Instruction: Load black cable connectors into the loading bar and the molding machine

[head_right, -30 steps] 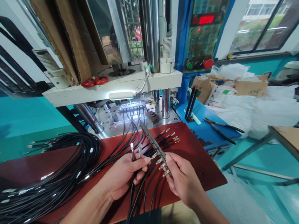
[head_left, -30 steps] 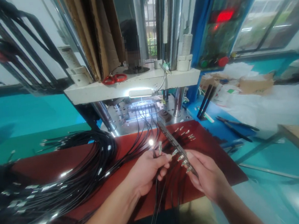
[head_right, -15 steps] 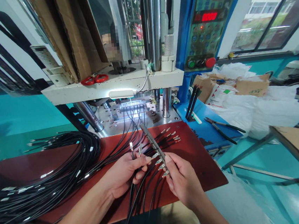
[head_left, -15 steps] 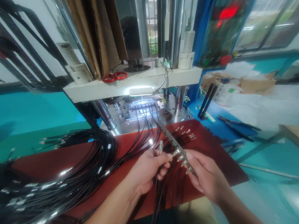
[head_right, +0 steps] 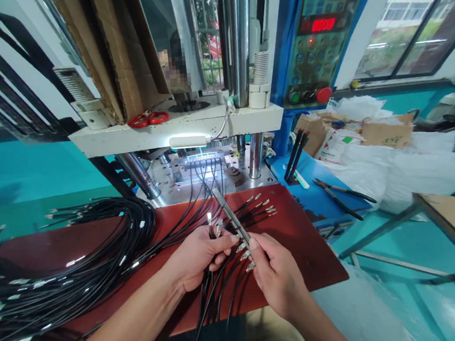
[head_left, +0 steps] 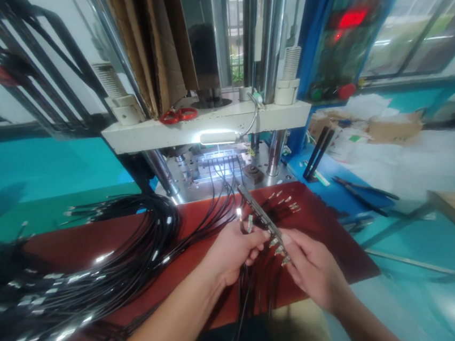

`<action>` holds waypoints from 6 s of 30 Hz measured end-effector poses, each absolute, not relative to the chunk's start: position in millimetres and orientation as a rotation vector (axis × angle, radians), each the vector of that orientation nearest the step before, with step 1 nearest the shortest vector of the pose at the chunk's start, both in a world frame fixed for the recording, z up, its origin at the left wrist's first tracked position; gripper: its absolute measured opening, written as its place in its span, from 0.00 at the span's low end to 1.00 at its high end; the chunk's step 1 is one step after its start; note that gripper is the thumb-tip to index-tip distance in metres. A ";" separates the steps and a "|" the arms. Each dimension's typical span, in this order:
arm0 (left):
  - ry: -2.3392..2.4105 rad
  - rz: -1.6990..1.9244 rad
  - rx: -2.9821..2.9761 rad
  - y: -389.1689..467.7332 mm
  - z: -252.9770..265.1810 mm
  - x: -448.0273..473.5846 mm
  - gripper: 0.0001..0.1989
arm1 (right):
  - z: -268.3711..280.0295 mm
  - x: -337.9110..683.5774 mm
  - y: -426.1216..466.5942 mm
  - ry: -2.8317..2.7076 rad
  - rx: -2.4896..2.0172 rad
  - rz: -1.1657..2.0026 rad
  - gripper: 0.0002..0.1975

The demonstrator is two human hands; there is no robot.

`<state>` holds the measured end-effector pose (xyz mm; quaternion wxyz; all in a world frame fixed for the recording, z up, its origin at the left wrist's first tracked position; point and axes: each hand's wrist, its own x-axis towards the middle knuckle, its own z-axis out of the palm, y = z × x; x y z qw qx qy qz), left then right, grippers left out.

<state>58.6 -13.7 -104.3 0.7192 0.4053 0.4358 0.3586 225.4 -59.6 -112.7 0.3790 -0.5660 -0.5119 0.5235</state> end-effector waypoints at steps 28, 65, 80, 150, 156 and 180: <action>0.974 0.910 0.796 -18.5 -108.2 44.2 0.18 | -106.6 223.2 -56.1 -0.985 -1.379 1.626 0.28; 0.767 1.119 0.471 -16.0 -108.4 19.5 0.10 | -107.7 224.1 -57.1 -0.943 -1.357 1.595 0.24; 1.130 1.001 0.918 -13.8 -105.5 38.1 0.17 | -102.9 218.7 -60.1 -1.024 -1.416 1.512 0.25; 1.487 1.065 1.561 30.0 -71.1 -19.7 0.11 | -108.9 229.1 -51.3 -0.923 -1.463 1.569 0.28; 1.186 0.983 0.890 106.7 -86.0 -10.7 0.03 | -108.0 253.8 -39.9 -1.398 -1.657 1.146 0.21; 0.551 0.780 0.549 144.5 -130.7 -0.1 0.06 | -71.2 165.8 202.7 -2.310 -1.405 0.056 0.16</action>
